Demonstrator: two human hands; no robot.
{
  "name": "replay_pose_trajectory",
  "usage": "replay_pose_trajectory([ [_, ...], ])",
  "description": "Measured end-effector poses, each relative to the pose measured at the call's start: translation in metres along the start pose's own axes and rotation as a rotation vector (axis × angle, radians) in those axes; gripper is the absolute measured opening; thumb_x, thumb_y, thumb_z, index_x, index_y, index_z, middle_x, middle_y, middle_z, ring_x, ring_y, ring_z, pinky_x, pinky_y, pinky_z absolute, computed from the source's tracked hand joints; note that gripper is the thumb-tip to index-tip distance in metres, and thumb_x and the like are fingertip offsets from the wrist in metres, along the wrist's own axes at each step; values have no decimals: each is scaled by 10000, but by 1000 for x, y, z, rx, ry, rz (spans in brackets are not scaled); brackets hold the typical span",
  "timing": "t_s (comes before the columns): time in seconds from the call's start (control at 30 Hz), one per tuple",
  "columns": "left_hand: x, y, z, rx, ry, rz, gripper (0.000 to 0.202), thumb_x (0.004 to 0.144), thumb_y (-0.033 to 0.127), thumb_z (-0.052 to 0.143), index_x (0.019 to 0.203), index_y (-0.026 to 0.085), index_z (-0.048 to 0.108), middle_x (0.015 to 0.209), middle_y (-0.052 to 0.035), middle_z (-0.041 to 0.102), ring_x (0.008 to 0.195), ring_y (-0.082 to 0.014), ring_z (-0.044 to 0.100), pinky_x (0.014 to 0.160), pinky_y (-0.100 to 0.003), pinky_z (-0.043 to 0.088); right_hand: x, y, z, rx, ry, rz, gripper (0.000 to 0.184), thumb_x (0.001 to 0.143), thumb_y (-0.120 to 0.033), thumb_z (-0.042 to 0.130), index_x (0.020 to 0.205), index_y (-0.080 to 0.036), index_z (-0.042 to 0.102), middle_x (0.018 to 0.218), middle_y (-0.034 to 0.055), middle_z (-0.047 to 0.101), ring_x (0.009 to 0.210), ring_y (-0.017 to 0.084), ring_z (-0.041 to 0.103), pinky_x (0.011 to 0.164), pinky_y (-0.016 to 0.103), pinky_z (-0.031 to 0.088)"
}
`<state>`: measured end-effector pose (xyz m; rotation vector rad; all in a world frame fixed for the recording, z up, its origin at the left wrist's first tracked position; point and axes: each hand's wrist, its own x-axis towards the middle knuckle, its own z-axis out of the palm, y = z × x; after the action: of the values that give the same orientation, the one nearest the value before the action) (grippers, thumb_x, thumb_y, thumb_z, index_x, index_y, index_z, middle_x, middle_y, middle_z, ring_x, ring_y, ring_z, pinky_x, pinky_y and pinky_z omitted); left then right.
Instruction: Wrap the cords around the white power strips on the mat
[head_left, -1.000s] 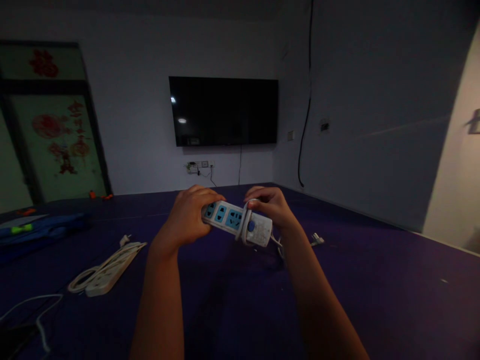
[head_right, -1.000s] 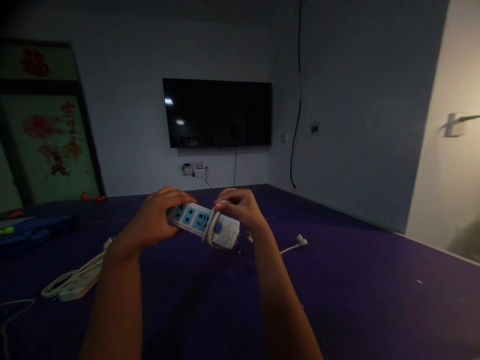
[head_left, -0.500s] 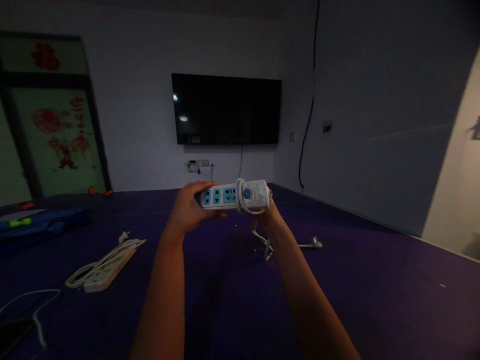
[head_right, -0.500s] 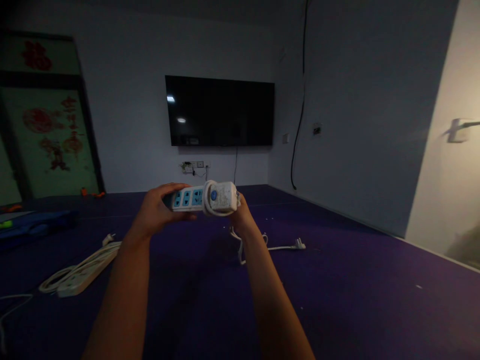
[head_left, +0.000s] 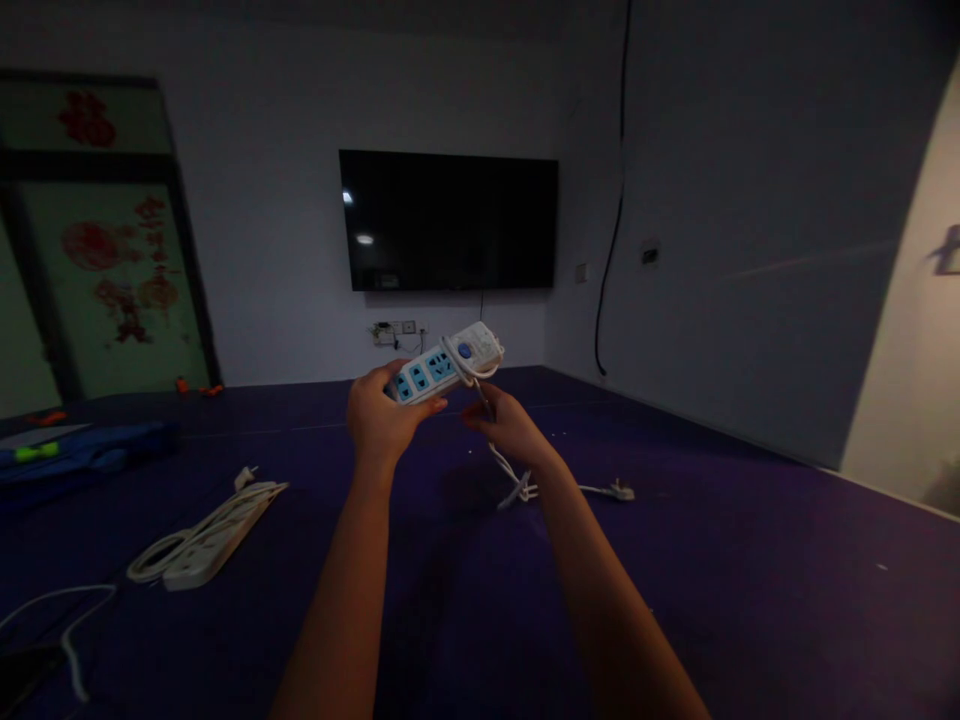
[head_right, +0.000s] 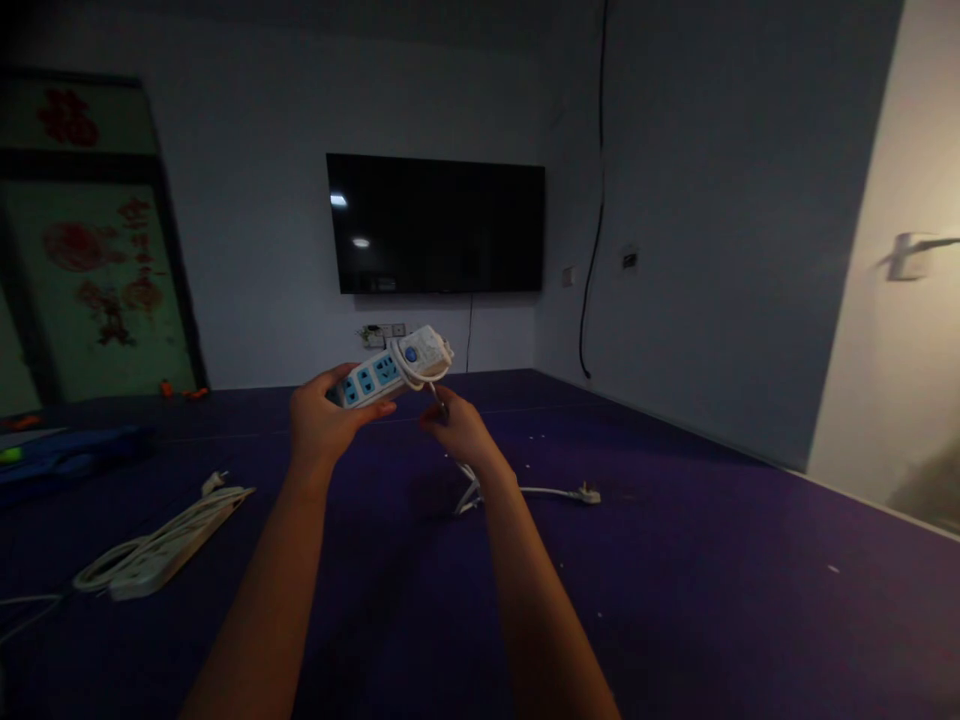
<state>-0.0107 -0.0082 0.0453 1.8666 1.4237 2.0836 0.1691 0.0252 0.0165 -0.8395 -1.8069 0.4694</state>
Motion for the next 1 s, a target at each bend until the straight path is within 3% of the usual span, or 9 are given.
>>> replay_pose_trajectory([
  [0.13,1,-1,-4,48,64,-6,499,462,276,797,947,212,696,883,-53,684,816,-221,611,668,-324,473,-5,-2,-20,-112,-61,19,577,654,-19,627,1210,-170,580,915,48,705,863,174,644,810,317,494],
  [0.23,2,-3,-9,57,132,-49,471,476,287,787,932,208,699,826,-42,676,756,-209,606,624,-312,460,-9,-2,-37,-67,-103,100,408,729,-57,586,1110,-179,666,932,61,708,723,138,646,670,273,532],
  [0.33,4,-6,-12,-15,185,-94,432,482,294,783,893,190,698,768,-24,666,688,-187,595,595,-297,454,-12,-4,-44,93,-70,198,342,827,-135,523,1139,-174,660,917,79,706,556,98,615,494,227,510],
  [0.47,6,-10,-12,-68,270,-124,420,478,301,786,870,182,694,727,-1,651,649,-166,580,590,-285,457,-10,-5,-39,297,70,250,351,843,-142,504,1165,-158,642,886,84,705,493,67,585,435,186,474],
  [0.6,6,-10,-13,-110,328,-100,441,486,291,784,901,179,687,758,-1,653,672,-162,586,597,-276,470,-6,1,-33,437,244,258,370,806,-199,558,1162,-139,640,735,44,686,391,32,464,353,153,356],
  [0.73,8,-4,-14,-213,386,-103,462,460,275,801,891,160,680,772,1,648,679,-157,590,609,-273,485,-2,6,-35,554,462,239,419,719,-265,647,1106,-106,658,592,-13,610,350,22,358,327,165,240],
  [0.9,12,5,-18,-459,502,-189,505,396,238,832,863,129,672,755,6,637,669,-154,593,617,-284,500,-2,10,-41,550,714,235,484,559,-343,774,950,-70,687,512,-14,584,351,22,334,348,181,238],
  [1.0,15,0,-24,-461,573,-190,501,373,230,838,836,125,676,739,12,626,651,-142,571,615,-284,491,-6,14,-45,477,667,248,496,467,-363,823,848,-73,694,517,0,600,364,24,356,360,180,249],
])
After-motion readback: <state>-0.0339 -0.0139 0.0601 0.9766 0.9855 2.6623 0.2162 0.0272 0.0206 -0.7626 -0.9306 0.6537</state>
